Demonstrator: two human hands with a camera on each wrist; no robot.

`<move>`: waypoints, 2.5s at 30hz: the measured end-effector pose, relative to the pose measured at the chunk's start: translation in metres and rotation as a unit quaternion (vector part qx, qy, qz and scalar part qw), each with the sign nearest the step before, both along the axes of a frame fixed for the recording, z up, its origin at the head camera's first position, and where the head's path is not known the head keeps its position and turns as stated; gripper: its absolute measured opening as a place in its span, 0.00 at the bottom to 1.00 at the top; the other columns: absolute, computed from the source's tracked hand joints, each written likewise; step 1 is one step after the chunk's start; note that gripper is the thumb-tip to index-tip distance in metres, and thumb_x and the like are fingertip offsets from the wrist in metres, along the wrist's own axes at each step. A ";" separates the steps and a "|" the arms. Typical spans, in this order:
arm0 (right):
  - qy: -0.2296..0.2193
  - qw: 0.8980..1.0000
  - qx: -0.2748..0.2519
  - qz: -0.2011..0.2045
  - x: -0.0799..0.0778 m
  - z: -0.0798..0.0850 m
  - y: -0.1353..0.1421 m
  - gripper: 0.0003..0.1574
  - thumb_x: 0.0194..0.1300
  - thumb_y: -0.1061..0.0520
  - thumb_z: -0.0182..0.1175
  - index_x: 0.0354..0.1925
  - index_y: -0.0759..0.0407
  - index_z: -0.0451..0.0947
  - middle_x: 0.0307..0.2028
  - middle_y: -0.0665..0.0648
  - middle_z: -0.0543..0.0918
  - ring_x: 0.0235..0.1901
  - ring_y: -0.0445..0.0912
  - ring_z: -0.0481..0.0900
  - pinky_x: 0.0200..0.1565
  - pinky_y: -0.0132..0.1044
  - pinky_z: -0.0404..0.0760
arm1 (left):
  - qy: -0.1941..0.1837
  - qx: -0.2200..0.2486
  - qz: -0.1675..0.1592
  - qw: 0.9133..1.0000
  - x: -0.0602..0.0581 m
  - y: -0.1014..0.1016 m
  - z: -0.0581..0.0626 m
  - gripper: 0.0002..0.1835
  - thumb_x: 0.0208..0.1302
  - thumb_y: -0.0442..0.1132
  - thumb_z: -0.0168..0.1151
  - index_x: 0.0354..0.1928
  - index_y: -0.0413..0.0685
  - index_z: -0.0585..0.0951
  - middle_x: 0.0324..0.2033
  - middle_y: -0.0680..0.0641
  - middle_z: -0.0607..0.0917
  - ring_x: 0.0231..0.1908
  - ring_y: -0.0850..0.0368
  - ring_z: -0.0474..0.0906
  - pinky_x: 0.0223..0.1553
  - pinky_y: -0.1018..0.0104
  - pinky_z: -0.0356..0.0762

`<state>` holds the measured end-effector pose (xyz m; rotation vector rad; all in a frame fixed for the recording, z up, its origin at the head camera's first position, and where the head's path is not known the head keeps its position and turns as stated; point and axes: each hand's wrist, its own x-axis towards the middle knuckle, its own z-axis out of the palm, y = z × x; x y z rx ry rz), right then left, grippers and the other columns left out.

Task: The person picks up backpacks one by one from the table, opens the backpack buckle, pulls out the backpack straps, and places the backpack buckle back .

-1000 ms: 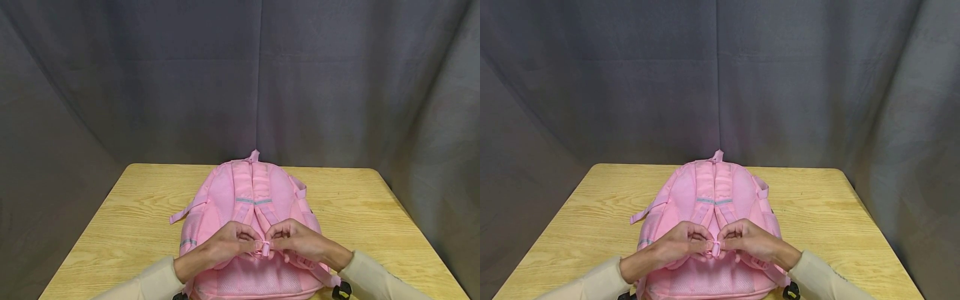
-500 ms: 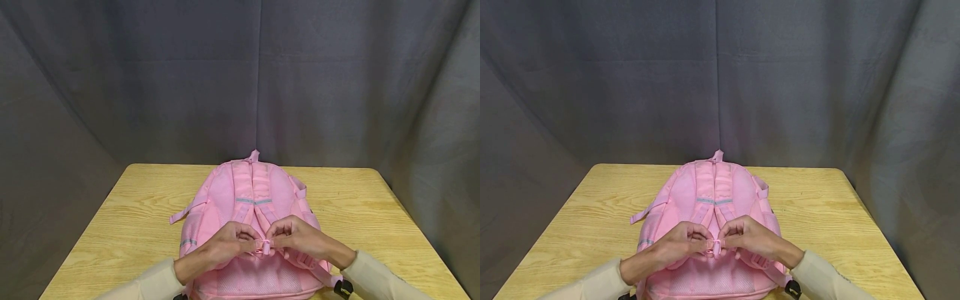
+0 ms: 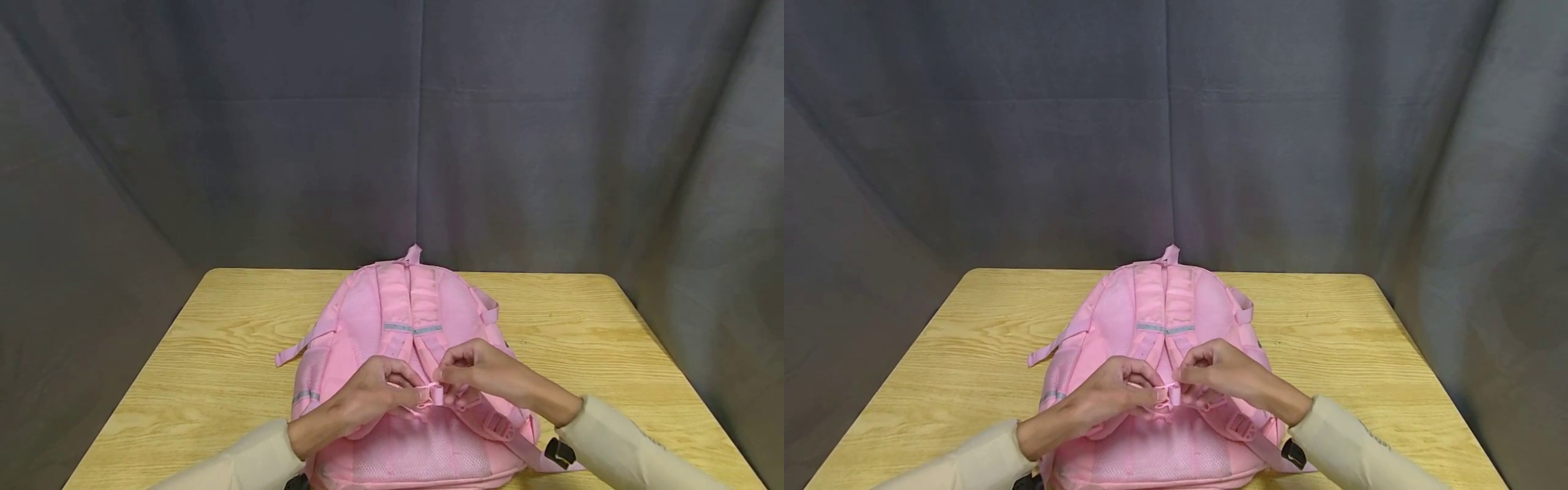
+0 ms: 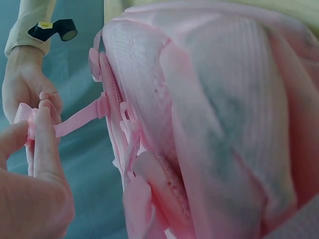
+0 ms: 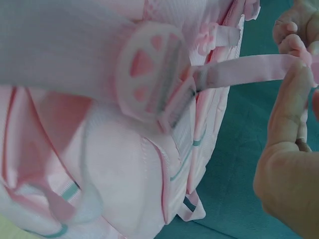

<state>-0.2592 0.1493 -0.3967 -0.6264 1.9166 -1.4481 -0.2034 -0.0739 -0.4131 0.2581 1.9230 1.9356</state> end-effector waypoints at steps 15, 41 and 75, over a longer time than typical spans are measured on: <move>-0.022 0.999 0.040 0.027 -0.007 0.006 -0.007 0.09 0.66 0.61 0.58 0.33 0.67 0.81 0.23 0.57 0.85 0.22 0.42 0.83 0.24 0.29 0.83 | 0.028 -0.016 0.014 0.999 -0.002 0.000 -0.001 0.10 0.58 0.30 0.70 0.36 0.28 0.81 0.27 0.46 0.85 0.31 0.52 0.87 0.36 0.51 0.88; -0.006 0.997 0.061 0.050 -0.007 0.014 -0.008 0.07 0.61 0.66 0.61 0.34 0.72 0.83 0.27 0.59 0.87 0.26 0.44 0.85 0.29 0.31 0.85 | 0.082 -0.078 0.023 0.993 -0.001 0.000 -0.003 0.05 0.56 0.31 0.68 0.32 0.34 0.84 0.27 0.46 0.86 0.27 0.56 0.86 0.32 0.55 0.88; 0.148 0.986 0.070 0.014 0.005 0.012 -0.018 0.09 0.55 0.71 0.59 0.22 0.63 0.79 0.18 0.56 0.84 0.17 0.43 0.80 0.18 0.32 0.80 | 0.053 -0.057 0.061 0.995 -0.002 0.000 0.001 0.08 0.61 0.32 0.68 0.36 0.31 0.84 0.29 0.42 0.86 0.26 0.58 0.84 0.30 0.60 0.88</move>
